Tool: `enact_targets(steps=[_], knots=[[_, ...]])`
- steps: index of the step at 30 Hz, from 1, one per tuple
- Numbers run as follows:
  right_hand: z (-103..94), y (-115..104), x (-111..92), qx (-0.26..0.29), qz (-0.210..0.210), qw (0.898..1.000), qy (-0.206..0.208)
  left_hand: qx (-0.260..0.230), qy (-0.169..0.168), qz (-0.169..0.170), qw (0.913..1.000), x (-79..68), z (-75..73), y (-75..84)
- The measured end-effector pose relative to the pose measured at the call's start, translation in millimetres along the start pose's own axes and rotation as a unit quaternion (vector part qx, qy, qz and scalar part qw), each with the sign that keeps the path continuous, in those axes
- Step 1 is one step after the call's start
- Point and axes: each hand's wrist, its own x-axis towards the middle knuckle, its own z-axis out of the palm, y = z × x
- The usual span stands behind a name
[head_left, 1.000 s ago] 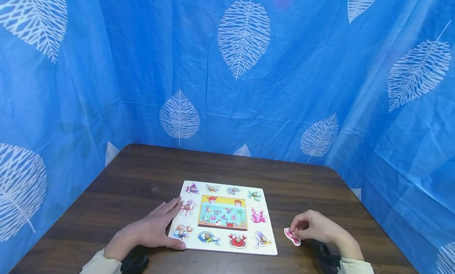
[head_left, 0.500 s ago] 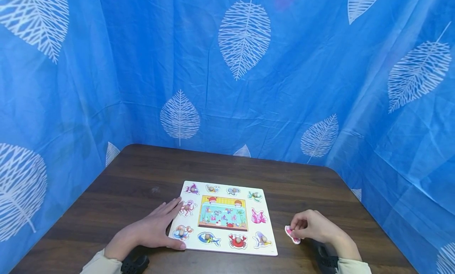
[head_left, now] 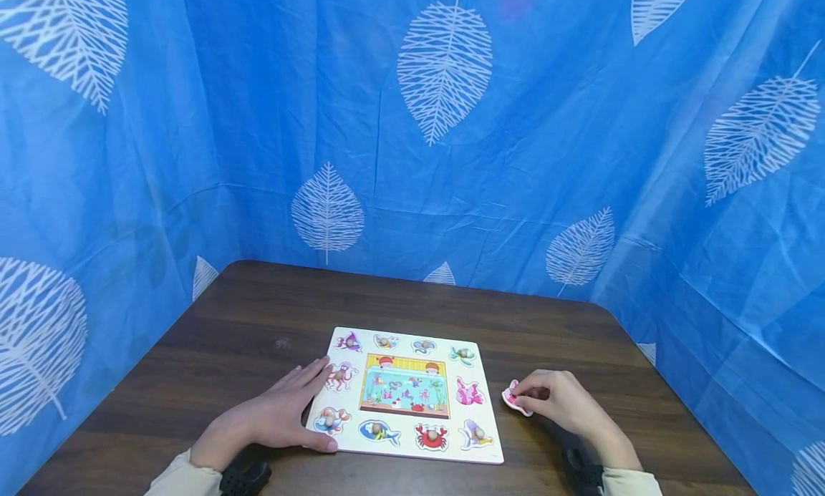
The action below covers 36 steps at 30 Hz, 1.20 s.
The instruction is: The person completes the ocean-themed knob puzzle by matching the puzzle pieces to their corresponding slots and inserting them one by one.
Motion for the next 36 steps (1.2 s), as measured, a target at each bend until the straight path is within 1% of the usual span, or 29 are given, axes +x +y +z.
enact_targets(steps=[4,8,10,13,17,21,25,30,36], knots=[[6.2,-3.8,3.8,-0.002,-0.032,0.999,0.034,0.0,0.0,0.002,1.0,-0.6,-0.4,0.1],[13.3,-8.0,7.0,0.012,-0.059,0.997,0.058,-0.001,-0.002,0.003,1.0,-1.3,-1.4,0.1],[17.8,-9.5,9.1,0.021,-0.062,0.996,0.068,0.0,-0.003,0.002,1.0,-1.6,-1.8,0.1],[24.4,-12.1,12.6,0.021,-0.047,0.996,0.073,0.001,-0.002,-0.001,1.0,-1.8,-1.9,0.4],[32.1,-17.8,17.7,0.016,-0.005,0.998,0.066,-0.002,-0.001,-0.002,1.0,-1.9,-2.0,0.7],[37.0,-25.6,22.4,0.023,0.018,0.998,0.06,-0.002,0.0,-0.002,1.0,-2.5,-2.2,0.6],[40.1,-31.2,27.0,0.028,0.015,0.998,0.051,-0.001,-0.001,-0.006,1.0,-3.0,-1.9,0.0],[43.5,-35.3,33.7,0.031,0.001,0.999,0.033,-0.002,0.0,-0.005,1.0,-3.1,-1.8,-0.5],[44.8,-38.3,38.1,0.03,0.008,0.999,0.014,-0.001,0.002,-0.007,1.0,-2.3,-0.2,1.4]])
